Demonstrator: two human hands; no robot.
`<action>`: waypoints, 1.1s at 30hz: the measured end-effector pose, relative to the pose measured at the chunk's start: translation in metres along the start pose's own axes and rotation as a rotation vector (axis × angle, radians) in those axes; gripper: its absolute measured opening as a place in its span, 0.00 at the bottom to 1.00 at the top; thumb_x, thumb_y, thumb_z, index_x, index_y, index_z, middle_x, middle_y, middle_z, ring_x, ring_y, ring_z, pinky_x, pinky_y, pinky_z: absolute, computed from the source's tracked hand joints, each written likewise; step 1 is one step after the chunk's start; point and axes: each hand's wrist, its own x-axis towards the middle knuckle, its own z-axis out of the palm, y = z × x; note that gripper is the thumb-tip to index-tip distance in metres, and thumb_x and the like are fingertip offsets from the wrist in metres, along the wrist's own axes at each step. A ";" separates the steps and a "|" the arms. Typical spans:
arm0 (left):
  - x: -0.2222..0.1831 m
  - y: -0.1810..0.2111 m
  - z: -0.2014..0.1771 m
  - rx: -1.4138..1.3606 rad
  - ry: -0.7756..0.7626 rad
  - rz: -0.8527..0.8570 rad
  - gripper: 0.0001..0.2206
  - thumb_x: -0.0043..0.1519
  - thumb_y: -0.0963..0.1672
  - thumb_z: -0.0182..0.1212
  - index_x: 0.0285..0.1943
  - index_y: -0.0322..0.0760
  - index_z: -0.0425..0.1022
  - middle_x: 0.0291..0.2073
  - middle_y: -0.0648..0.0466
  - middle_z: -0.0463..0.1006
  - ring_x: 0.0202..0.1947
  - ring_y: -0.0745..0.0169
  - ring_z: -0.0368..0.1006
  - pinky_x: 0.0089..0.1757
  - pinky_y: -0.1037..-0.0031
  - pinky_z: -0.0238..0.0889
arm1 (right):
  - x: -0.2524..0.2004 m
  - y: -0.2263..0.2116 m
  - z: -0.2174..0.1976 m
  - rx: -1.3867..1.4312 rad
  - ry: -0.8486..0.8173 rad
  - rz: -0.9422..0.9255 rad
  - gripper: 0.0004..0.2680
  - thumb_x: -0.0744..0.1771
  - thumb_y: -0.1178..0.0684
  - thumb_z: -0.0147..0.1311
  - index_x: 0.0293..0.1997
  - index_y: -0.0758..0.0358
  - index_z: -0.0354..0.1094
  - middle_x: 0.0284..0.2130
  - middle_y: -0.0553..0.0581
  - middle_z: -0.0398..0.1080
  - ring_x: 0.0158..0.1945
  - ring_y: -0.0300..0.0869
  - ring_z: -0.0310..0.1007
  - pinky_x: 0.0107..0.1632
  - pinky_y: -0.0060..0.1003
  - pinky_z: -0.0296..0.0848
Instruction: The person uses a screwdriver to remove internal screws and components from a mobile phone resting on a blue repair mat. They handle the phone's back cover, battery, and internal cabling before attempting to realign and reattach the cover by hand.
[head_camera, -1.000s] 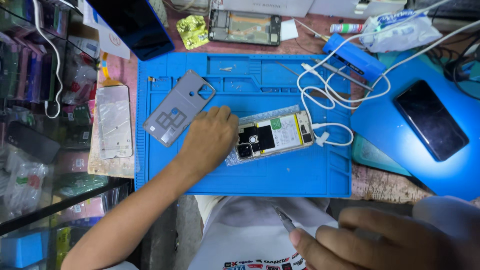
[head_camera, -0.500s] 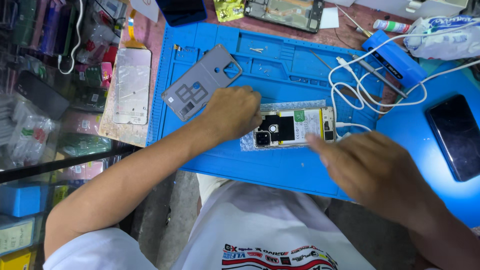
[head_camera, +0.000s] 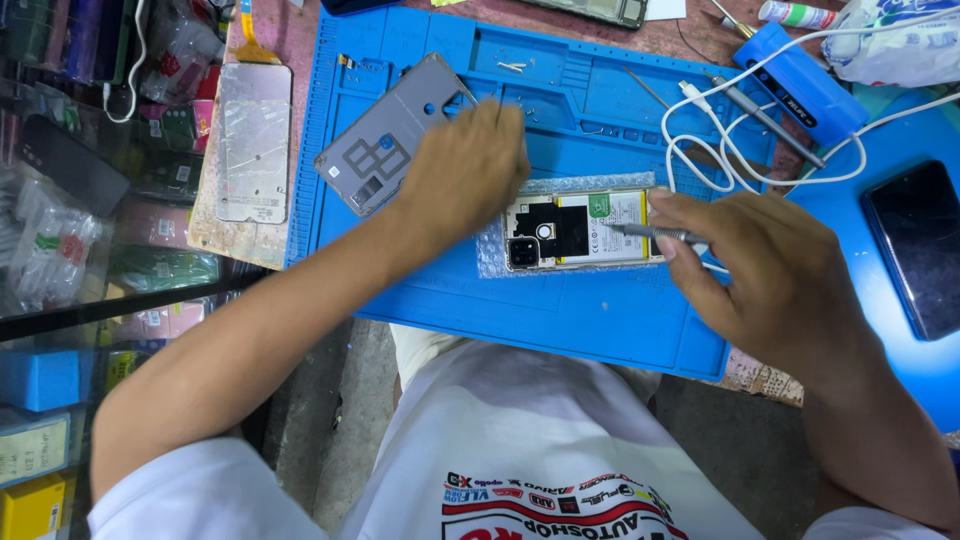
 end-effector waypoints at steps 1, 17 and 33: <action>0.013 -0.011 0.007 0.039 0.019 0.015 0.06 0.61 0.41 0.62 0.38 0.31 0.71 0.33 0.45 0.74 0.32 0.49 0.74 0.30 0.60 0.68 | -0.002 0.002 0.001 -0.015 -0.007 0.016 0.09 0.66 0.61 0.60 0.50 0.67 0.69 0.40 0.59 0.77 0.36 0.48 0.77 0.37 0.40 0.71; 0.017 -0.031 0.008 0.142 0.094 0.163 0.05 0.55 0.39 0.60 0.38 0.37 0.77 0.36 0.50 0.74 0.40 0.53 0.70 0.44 0.62 0.61 | 0.024 0.004 0.025 0.045 -0.049 -0.005 0.05 0.64 0.58 0.65 0.35 0.63 0.70 0.28 0.54 0.75 0.31 0.45 0.72 0.44 0.43 0.67; -0.005 -0.015 -0.011 -0.224 0.180 -0.068 0.08 0.61 0.38 0.62 0.49 0.36 0.76 0.39 0.49 0.76 0.41 0.48 0.75 0.44 0.59 0.65 | 0.057 -0.002 0.066 0.059 -0.030 -0.083 0.07 0.66 0.58 0.65 0.36 0.63 0.68 0.30 0.55 0.74 0.37 0.47 0.75 0.51 0.46 0.68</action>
